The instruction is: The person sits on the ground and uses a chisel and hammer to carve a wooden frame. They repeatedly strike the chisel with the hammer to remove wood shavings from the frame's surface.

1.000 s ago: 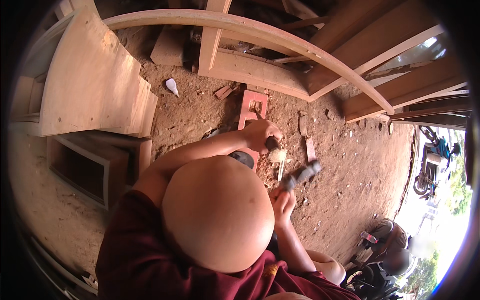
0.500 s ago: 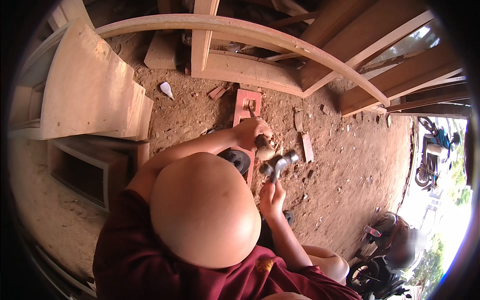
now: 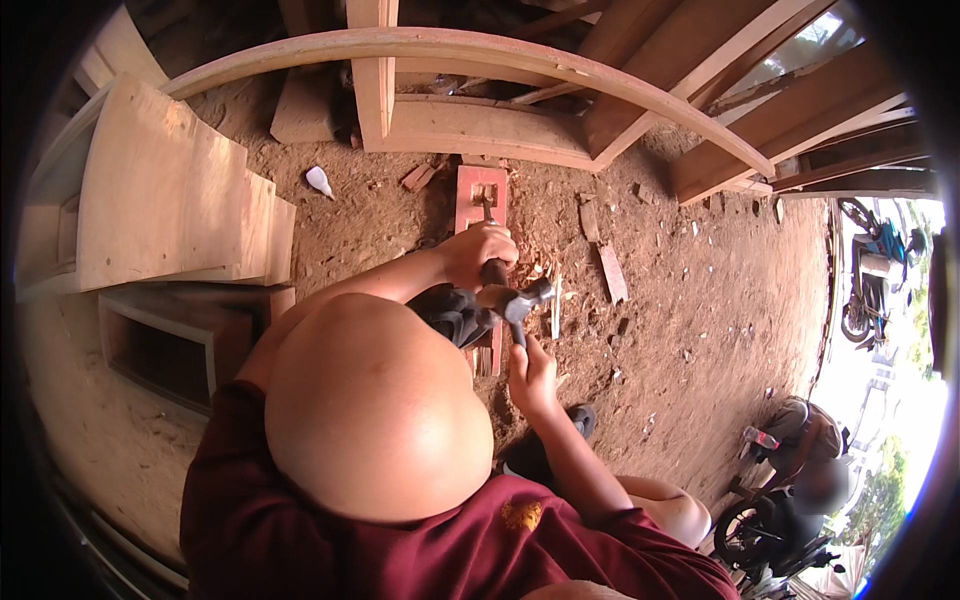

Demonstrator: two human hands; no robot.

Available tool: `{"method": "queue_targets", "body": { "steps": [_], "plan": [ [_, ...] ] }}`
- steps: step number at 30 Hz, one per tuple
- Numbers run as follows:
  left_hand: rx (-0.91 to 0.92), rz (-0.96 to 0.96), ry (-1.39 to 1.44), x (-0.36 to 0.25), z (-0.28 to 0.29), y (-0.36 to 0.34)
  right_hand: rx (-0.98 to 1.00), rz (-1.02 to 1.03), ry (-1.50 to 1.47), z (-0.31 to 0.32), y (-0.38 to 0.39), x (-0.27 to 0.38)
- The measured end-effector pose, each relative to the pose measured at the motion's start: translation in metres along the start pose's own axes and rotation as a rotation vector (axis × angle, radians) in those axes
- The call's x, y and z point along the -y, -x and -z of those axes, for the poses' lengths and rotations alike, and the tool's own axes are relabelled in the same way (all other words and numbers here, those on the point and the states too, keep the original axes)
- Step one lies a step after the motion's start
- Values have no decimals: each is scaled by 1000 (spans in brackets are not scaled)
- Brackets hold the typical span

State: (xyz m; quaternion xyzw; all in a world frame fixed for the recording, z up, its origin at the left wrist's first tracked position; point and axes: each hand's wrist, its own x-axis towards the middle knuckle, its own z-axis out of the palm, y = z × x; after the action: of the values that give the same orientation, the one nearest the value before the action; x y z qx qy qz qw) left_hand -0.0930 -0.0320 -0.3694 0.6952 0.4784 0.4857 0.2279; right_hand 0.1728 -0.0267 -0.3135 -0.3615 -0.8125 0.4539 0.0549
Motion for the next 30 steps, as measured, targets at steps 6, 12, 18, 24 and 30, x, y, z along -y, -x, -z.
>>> {"method": "queue_targets", "body": {
  "steps": [6, 12, 18, 24, 30],
  "plan": [
    [10, 10, -37, -1, 9, 2, 84, -13, 204, -9, -13, -6],
    [75, 24, -31, 3, 7, 3, -19, 234, 53, -14, 8, 7],
    [12, 16, -176, -1, 5, 19, 136, -67, 32, -33, 13, 15],
    [-475, 550, 526, -15, -34, 53, 172, -81, -118, -22, 2, 9],
    [-469, 1156, 1472, -41, -10, 14, 159, -95, -190, -21, -4, 2]
  ]
}}
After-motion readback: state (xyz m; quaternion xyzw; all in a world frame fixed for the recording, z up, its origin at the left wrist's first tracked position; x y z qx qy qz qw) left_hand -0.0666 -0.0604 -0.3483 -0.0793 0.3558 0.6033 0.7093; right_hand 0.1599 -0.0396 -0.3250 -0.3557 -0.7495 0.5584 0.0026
